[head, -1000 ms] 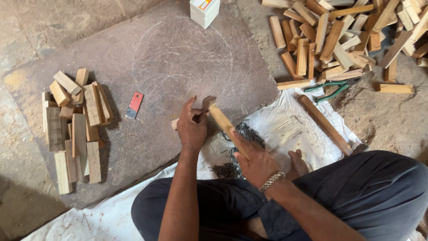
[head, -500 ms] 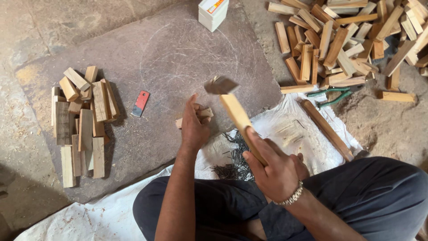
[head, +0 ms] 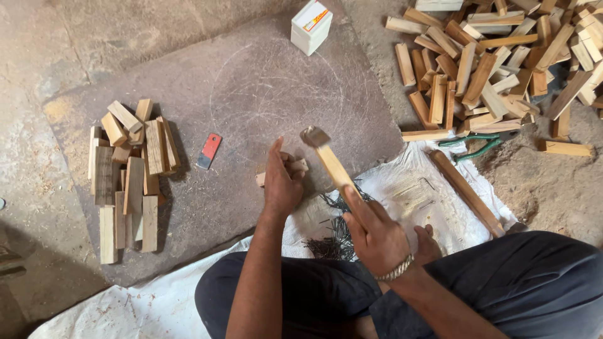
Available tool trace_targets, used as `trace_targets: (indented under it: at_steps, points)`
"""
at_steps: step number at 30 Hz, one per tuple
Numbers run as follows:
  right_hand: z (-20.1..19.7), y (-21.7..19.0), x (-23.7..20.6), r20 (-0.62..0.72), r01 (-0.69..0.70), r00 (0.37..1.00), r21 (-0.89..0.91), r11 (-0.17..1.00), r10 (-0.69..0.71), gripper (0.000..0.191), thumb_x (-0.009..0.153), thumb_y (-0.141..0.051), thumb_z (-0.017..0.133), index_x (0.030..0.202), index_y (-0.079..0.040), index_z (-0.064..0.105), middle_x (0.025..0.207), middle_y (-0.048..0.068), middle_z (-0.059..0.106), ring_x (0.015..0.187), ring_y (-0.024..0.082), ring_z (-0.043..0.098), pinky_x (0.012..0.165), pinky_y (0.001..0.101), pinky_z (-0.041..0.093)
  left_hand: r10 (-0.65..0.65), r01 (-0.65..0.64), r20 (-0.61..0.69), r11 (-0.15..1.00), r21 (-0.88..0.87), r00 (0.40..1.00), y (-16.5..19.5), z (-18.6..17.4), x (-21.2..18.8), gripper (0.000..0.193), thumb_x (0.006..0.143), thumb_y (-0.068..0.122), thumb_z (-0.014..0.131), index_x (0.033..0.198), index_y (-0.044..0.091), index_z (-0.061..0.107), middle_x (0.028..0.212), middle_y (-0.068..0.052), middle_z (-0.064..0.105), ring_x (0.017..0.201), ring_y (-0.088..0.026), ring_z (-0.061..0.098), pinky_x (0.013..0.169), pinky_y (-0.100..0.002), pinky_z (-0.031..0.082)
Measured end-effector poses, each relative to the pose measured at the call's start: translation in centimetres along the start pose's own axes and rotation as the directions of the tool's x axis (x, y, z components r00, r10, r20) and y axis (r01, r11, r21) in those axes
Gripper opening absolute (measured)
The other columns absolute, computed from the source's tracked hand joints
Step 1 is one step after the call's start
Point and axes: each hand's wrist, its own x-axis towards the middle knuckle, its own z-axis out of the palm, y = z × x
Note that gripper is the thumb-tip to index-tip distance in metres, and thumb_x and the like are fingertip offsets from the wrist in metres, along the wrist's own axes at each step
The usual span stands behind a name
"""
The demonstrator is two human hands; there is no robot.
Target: The person sits on the floor and repeatedly hammers nails into small wooden blocks. They pick up a block, place a nail, hammer it in, and then set the block aside. This process is repeated continuously throughout the video.
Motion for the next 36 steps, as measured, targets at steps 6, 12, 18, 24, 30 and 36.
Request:
trace_targets:
  at_steps: [6, 12, 18, 24, 30, 36]
  points:
    - [1.6, 0.3, -0.2, 0.256, -0.123, 0.951, -0.201, 0.972, 0.174, 0.063, 0.097, -0.029, 0.061, 0.157, -0.034, 0.042, 0.101, 0.015, 0.069, 0.077, 0.037, 0.071, 0.065, 0.0494, 0.06, 0.021, -0.02, -0.01, 0.999, 0.05, 1.0, -1.0, 0.2, -0.1, 0.091, 0.077, -0.014, 0.068, 0.157, 0.006, 0.028, 0.112, -0.014, 0.062, 0.098, -0.025, 0.069, 0.087, -0.037, 0.058]
    - [2.1, 3.4, -3.0, 0.16, -0.255, 0.96, 0.147, 0.956, 0.231, 0.066, 0.091, -0.028, 0.066, 0.152, -0.027, 0.04, 0.141, 0.014, 0.063, 0.113, 0.039, 0.069, 0.091, 0.0454, 0.057, 0.268, -0.251, -0.032, 0.933, 0.257, 0.963, -2.1, 0.3, 0.8, 0.076, 0.075, -0.006, 0.065, 0.146, -0.002, 0.04, 0.133, -0.029, 0.058, 0.122, -0.045, 0.056, 0.104, -0.05, 0.047]
    - [2.7, 6.0, -2.4, 0.181, -0.28, 0.956, 0.343, 0.897, 0.229, 0.081, 0.083, -0.02, 0.075, 0.156, -0.026, 0.04, 0.154, 0.005, 0.053, 0.144, 0.024, 0.049, 0.116, 0.0361, 0.039, 0.177, -0.202, 0.1, 0.786, 0.585, 0.979, 1.6, -2.2, 0.7, 0.055, 0.081, 0.007, 0.069, 0.134, 0.009, 0.055, 0.127, -0.019, 0.067, 0.124, -0.042, 0.056, 0.105, -0.049, 0.044]
    - [3.1, 6.2, -0.4, 0.204, -0.23, 0.967, 0.436, 0.87, 0.153, 0.088, 0.085, -0.021, 0.077, 0.16, -0.022, 0.03, 0.162, 0.007, 0.04, 0.15, 0.026, 0.036, 0.123, 0.0373, 0.022, -0.436, 0.479, -0.215, 0.693, 0.539, 0.874, 5.4, -4.7, -0.3, 0.038, 0.097, 0.034, 0.064, 0.125, 0.012, 0.051, 0.124, -0.017, 0.068, 0.122, -0.037, 0.061, 0.102, -0.049, 0.047]
    - [2.7, 5.8, 0.5, 0.275, -0.292, 0.948, 0.561, 0.775, 0.159, 0.09, 0.084, -0.023, 0.079, 0.158, -0.018, 0.029, 0.164, 0.01, 0.037, 0.154, 0.025, 0.029, 0.124, 0.0366, 0.021, 0.397, -0.388, 0.218, 0.419, 0.821, 0.891, 2.2, -6.9, -1.7, 0.047, 0.072, 0.005, 0.058, 0.119, 0.005, 0.058, 0.123, -0.018, 0.064, 0.116, -0.038, 0.056, 0.1, -0.049, 0.045]
    - [2.4, 5.5, 1.6, 0.18, -0.137, 0.983, 0.655, 0.743, 0.022, 0.088, 0.087, -0.025, 0.078, 0.159, -0.014, 0.027, 0.165, 0.014, 0.032, 0.154, 0.029, 0.025, 0.121, 0.0387, 0.023, 0.406, -0.684, 0.558, 0.313, 0.659, 0.724, 1.5, -8.0, -0.2, 0.03, 0.074, 0.002, 0.062, 0.103, 0.005, 0.067, 0.12, -0.015, 0.064, 0.123, -0.033, 0.053, 0.108, -0.046, 0.04]
